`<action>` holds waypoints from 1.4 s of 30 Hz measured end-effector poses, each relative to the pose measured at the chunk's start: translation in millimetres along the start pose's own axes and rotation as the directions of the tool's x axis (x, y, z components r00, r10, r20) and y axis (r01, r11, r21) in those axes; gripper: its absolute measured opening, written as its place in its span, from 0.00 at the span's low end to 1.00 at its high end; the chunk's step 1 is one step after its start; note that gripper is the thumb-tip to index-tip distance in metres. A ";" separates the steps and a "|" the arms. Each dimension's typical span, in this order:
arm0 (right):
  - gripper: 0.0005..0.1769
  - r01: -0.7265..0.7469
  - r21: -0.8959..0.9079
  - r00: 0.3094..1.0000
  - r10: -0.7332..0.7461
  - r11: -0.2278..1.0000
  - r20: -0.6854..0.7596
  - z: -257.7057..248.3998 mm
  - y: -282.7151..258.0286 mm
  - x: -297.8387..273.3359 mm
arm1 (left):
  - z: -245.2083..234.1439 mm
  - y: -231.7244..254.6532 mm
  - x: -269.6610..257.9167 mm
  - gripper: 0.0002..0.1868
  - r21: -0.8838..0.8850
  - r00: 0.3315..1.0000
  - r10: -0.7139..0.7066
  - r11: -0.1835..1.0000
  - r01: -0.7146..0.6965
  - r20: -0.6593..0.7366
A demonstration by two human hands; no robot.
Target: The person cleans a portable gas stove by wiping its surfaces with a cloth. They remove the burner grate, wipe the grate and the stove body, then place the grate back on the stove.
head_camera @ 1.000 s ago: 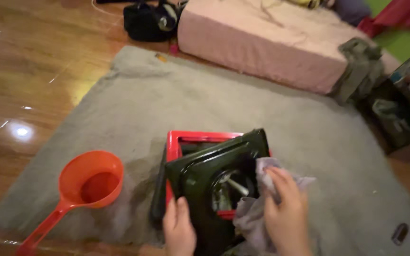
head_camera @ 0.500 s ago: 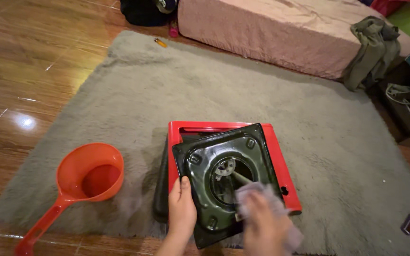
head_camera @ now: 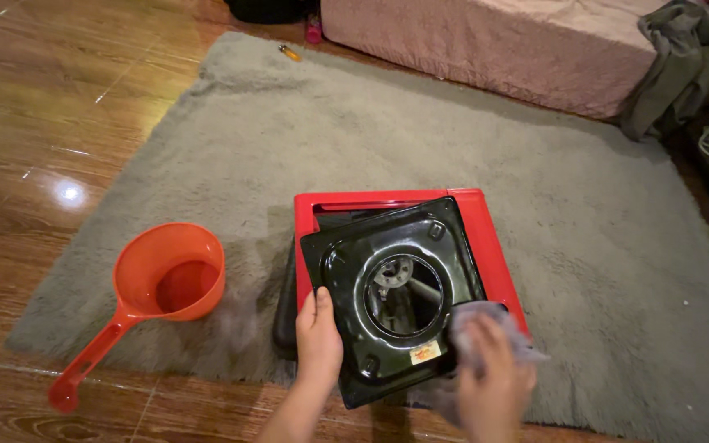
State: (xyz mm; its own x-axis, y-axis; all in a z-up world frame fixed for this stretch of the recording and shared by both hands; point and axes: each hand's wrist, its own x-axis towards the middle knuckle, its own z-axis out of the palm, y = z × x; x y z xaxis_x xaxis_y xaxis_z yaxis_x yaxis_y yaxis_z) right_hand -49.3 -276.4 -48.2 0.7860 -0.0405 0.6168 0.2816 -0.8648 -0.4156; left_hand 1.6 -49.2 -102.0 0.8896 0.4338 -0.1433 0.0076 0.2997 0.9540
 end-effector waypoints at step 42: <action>0.31 0.187 0.060 0.974 -0.193 0.981 0.118 12.3 11.7 -46.9 | 1.6 15.5 -1.6 0.20 -0.005 0.997 0.074 0.997 -0.074 0.036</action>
State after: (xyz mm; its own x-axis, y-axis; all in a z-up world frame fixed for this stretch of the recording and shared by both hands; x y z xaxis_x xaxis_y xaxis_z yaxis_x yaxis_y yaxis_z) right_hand -76.1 -278.4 -90.2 0.7760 0.1865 0.6025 0.4561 -0.8258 -0.3319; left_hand 1.0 -46.6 -86.6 0.9034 0.4241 -0.0630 -0.0601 0.2708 0.9608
